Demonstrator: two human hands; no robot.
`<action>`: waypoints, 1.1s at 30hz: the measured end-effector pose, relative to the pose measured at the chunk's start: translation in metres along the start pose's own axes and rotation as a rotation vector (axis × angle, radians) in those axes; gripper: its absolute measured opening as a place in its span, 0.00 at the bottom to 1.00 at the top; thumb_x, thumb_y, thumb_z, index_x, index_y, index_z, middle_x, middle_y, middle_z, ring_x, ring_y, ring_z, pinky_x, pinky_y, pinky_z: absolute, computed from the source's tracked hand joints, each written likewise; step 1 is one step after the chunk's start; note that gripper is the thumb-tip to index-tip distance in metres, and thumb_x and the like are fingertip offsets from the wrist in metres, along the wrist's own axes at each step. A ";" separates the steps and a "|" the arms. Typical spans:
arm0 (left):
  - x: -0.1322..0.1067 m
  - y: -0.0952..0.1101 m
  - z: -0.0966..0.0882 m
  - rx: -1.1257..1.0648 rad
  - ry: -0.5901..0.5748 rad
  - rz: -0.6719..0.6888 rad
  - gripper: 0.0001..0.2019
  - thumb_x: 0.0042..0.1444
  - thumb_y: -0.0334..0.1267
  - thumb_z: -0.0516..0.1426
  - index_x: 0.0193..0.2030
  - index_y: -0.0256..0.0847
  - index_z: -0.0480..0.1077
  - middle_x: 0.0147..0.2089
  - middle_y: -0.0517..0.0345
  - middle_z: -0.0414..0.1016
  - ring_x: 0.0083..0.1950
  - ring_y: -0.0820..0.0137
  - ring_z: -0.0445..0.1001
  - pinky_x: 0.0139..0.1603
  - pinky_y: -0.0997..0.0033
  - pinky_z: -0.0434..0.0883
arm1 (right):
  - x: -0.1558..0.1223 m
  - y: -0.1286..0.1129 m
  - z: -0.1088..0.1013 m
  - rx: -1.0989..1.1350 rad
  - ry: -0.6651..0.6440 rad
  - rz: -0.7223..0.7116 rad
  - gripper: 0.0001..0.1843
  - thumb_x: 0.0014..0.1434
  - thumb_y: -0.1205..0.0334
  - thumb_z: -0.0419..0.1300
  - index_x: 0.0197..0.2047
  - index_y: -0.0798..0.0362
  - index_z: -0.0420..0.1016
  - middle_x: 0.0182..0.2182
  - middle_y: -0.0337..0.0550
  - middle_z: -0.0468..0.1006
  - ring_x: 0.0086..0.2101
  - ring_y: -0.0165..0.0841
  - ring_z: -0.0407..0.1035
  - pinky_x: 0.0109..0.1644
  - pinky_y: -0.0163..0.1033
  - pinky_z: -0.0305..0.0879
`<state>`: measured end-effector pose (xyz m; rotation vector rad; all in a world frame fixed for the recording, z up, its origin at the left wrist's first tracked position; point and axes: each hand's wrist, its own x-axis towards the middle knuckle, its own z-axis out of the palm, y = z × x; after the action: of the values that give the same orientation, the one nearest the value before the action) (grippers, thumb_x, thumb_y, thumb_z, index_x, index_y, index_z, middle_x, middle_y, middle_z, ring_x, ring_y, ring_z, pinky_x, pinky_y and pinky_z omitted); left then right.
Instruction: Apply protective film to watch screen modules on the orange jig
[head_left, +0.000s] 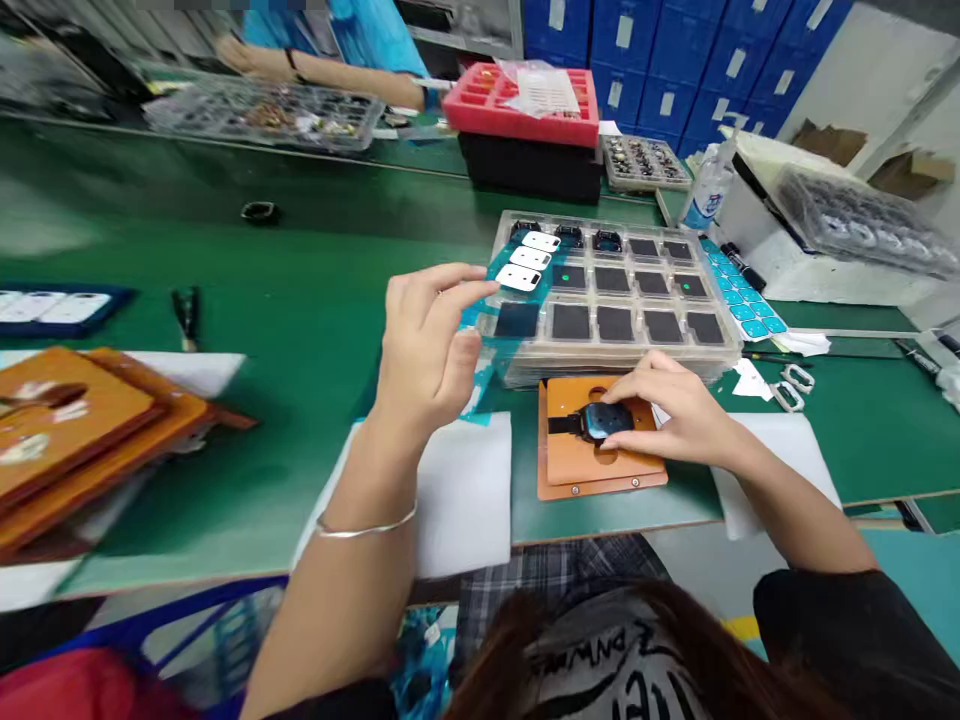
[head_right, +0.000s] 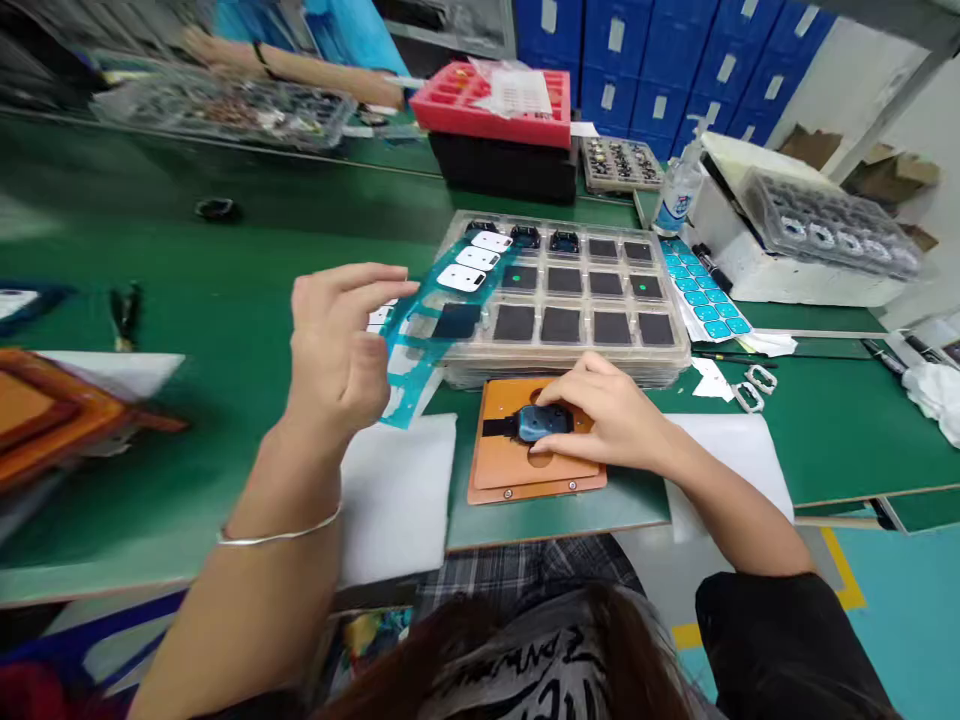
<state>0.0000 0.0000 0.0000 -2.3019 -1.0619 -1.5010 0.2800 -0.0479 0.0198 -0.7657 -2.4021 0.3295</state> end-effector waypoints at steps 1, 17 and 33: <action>0.000 0.000 0.000 -0.003 -0.004 -0.004 0.25 0.71 0.53 0.39 0.58 0.47 0.70 0.56 0.47 0.75 0.57 0.57 0.72 0.56 0.52 0.66 | 0.000 0.000 0.000 -0.008 -0.007 0.010 0.16 0.60 0.50 0.67 0.43 0.55 0.78 0.38 0.46 0.83 0.35 0.37 0.66 0.38 0.41 0.67; 0.001 0.001 0.001 -0.031 0.001 0.010 0.22 0.70 0.52 0.42 0.59 0.51 0.71 0.57 0.49 0.73 0.55 0.55 0.70 0.55 0.50 0.67 | 0.005 -0.008 -0.002 -0.085 -0.141 0.149 0.19 0.55 0.54 0.72 0.46 0.53 0.77 0.40 0.44 0.83 0.37 0.38 0.67 0.39 0.42 0.68; 0.000 -0.002 0.001 -0.038 -0.028 -0.071 0.25 0.69 0.56 0.40 0.55 0.49 0.73 0.57 0.49 0.74 0.57 0.54 0.70 0.56 0.48 0.67 | 0.009 -0.010 -0.007 -0.059 -0.170 0.068 0.40 0.57 0.36 0.64 0.64 0.54 0.67 0.58 0.52 0.76 0.55 0.46 0.69 0.58 0.53 0.68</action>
<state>-0.0009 0.0020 -0.0003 -2.3405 -1.1440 -1.5320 0.2737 -0.0499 0.0331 -0.8785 -2.5587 0.3660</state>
